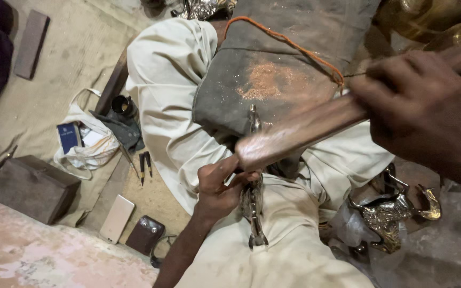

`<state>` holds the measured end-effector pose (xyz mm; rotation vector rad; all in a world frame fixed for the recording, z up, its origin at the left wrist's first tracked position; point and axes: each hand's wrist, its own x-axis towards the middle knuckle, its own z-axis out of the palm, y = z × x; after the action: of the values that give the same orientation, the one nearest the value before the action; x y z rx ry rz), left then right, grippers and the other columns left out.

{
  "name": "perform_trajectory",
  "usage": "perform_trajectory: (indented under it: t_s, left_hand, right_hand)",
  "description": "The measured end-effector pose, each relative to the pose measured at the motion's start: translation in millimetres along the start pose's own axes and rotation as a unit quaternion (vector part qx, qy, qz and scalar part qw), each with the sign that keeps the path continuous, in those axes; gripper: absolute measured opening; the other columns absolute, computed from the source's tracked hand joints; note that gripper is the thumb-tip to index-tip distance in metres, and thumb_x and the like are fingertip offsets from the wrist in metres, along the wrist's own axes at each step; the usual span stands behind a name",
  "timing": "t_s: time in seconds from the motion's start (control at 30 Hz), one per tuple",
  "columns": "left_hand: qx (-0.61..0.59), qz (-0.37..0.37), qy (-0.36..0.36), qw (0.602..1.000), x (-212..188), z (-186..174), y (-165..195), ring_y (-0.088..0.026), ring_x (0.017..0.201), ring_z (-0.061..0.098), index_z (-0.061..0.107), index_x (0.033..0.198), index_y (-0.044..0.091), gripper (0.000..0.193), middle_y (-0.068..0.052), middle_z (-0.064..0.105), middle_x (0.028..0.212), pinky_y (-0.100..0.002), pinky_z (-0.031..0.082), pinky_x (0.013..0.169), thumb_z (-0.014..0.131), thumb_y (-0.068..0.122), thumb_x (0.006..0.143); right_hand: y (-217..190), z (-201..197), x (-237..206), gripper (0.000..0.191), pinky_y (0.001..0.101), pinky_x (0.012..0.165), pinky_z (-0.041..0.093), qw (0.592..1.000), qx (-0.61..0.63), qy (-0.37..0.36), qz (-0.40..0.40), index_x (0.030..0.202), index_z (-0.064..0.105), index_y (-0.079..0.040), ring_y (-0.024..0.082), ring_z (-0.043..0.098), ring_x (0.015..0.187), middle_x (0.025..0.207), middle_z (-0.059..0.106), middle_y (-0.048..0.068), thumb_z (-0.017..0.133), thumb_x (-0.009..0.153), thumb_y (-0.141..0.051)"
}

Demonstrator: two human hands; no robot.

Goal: The person sits cross-legged on the floor with a brass animal figurine resting on a cushion on their lap. They hold a chisel against the figurine's surface and strike it with a wooden mallet, repositioning the chisel repeatedly to work different spots, and turn the figurine to reach other sides.

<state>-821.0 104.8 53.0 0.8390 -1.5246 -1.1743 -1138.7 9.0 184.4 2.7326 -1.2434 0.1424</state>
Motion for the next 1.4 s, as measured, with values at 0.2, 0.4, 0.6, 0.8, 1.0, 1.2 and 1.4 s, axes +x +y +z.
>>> perform_trajectory:
  t_s: [0.2,0.4,0.6,0.8,1.0,1.2,1.4]
  left_hand:
    - [0.016,-0.033,0.011,0.999,0,-1,-1,-0.014,0.09,0.076,0.062,0.137,0.003,0.058,-0.008,0.076,0.1,-0.024,0.063,0.084,0.064,-0.025,0.086]
    - [-0.017,-0.034,-0.002,0.999,-2,-3,-7,-0.013,0.096,0.076,0.064,0.139,0.006,0.063,-0.007,0.077,0.107,-0.025,0.063,0.088,0.058,-0.028,0.086]
    - [-0.134,-0.102,0.012,0.986,-9,2,-8,-0.019,0.101,0.072,0.059,0.144,0.004,0.068,-0.014,0.072,0.112,-0.03,0.062,0.091,0.047,-0.029,0.085]
    - [-0.121,-0.085,0.069,0.987,-6,11,-11,-0.014,0.092,0.073,0.057,0.144,0.005,0.057,-0.011,0.076,0.105,-0.026,0.062,0.089,0.058,-0.024,0.095]
    - [-0.028,-0.07,0.057,0.996,-4,15,-5,-0.013,0.09,0.073,0.06,0.14,0.003,0.057,-0.009,0.076,0.099,-0.027,0.063,0.084,0.073,-0.017,0.089]
    - [-0.081,-0.075,0.023,0.994,-6,19,-1,-0.018,0.098,0.073,0.063,0.135,0.002,0.056,-0.013,0.072,0.108,-0.031,0.065,0.086,0.058,-0.026,0.087]
    - [-0.062,-0.058,0.033,0.996,-7,21,-4,-0.016,0.096,0.071,0.061,0.139,0.006,0.055,-0.011,0.072,0.107,-0.029,0.064,0.086,0.061,-0.025,0.093]
  right_hand:
    - [-2,0,1,0.059,0.0448,0.085,0.055,0.998,-0.05,-0.015,-0.045,0.116,0.061,-0.01,0.032,0.066,0.1,0.109,0.067,0.014,0.08,0.06,-0.013]
    - [0,1,4,0.057,0.0461,0.088,0.056,0.996,-0.044,-0.036,-0.062,0.114,0.063,-0.007,0.036,0.067,0.101,0.109,0.065,0.017,0.081,0.06,-0.012]
    - [-8,-5,9,0.043,0.0444,0.079,0.054,0.959,0.21,-0.071,0.177,0.119,0.061,-0.006,0.036,0.066,0.095,0.107,0.063,0.016,0.077,0.079,-0.006]
    - [-2,-13,13,0.05,0.0475,0.083,0.055,0.972,0.211,0.024,0.103,0.129,0.057,-0.003,0.039,0.065,0.098,0.111,0.062,0.018,0.071,0.081,-0.005]
    - [2,-8,7,0.055,0.0439,0.078,0.052,0.996,-0.075,-0.038,-0.037,0.116,0.067,-0.012,0.03,0.062,0.088,0.097,0.063,0.009,0.076,0.062,-0.011]
    - [11,1,1,0.053,0.0436,0.077,0.052,0.999,-0.024,-0.006,-0.022,0.119,0.066,-0.007,0.028,0.063,0.088,0.1,0.065,0.01,0.077,0.067,-0.007]
    - [15,18,-13,0.038,0.0369,0.069,0.051,0.911,0.359,-0.017,0.204,0.112,0.051,-0.009,0.021,0.067,0.084,0.099,0.062,0.004,0.075,0.085,-0.02]
